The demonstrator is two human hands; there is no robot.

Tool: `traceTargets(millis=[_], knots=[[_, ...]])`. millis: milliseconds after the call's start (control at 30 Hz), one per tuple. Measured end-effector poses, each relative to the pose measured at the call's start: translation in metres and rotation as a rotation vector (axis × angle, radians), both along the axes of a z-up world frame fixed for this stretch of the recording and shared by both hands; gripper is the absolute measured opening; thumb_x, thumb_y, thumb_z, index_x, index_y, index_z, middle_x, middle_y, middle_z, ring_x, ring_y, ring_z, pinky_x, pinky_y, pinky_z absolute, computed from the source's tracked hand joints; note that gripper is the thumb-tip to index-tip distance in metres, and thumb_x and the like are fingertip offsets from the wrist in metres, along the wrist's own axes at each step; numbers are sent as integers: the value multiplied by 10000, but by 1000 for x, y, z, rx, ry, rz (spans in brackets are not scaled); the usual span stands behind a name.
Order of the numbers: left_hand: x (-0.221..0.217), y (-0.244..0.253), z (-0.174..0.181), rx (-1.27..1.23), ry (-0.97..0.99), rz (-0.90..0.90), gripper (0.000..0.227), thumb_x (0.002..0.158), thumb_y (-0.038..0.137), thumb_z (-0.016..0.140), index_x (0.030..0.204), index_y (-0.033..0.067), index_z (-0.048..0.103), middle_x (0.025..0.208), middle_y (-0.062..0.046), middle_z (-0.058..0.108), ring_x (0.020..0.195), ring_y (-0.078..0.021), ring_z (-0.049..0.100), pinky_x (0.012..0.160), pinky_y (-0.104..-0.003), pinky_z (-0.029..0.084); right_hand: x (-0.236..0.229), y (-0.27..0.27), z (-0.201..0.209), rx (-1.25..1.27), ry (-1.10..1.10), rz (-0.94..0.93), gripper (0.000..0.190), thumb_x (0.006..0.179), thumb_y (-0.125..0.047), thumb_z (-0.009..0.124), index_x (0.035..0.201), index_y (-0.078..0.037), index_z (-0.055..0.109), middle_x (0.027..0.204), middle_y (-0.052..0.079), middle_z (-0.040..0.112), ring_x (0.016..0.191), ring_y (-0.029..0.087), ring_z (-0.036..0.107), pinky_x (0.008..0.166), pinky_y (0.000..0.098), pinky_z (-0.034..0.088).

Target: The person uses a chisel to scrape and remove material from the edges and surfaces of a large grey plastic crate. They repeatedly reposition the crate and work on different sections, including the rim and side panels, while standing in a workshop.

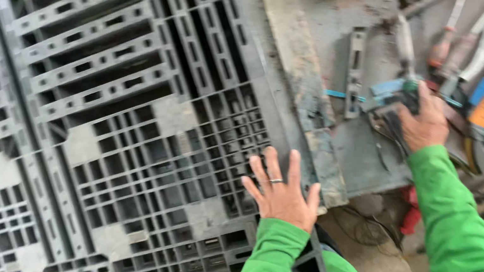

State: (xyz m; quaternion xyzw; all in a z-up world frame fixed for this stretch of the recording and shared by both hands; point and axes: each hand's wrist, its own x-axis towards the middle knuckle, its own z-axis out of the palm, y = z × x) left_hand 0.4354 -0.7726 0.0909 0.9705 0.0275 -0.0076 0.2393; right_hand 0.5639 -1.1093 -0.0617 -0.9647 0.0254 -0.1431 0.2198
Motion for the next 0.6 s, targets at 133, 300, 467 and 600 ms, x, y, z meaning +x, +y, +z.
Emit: traceTargets(millis=[133,300,467,600], knots=[[0,0,-5,-47,24,-13,843,852,449,740,1562,161,388,1644,-223,179,1495,-554,104,1095,-792,96,-6,-4,-6,-71,34,-36,640,1024,-326,777,1577,-117,531,1223,197,600,1113,379,601,926,507,503],[-1,5,-7,-72,-3,-4,824,866,427,740,1568,180,387,1659,-217,171,1511,-546,96,1111,-791,101,-2,0,-5,-157,63,12,685,1017,-327,777,1592,-93,490,1181,211,571,1165,417,559,982,516,470],[-3,3,-8,-80,-13,-13,817,870,412,735,1569,180,381,1661,-218,172,1521,-541,92,1120,-789,109,-15,16,18,-295,67,40,724,959,-331,810,1574,-69,534,1281,239,561,1205,446,504,1023,523,414],[-6,4,-12,-83,-47,-3,802,863,408,725,1553,174,389,1651,-222,193,1522,-543,106,1131,-785,106,-47,68,57,-126,-132,155,588,983,-227,772,1512,-46,591,1358,243,558,1244,419,512,1067,475,417]])
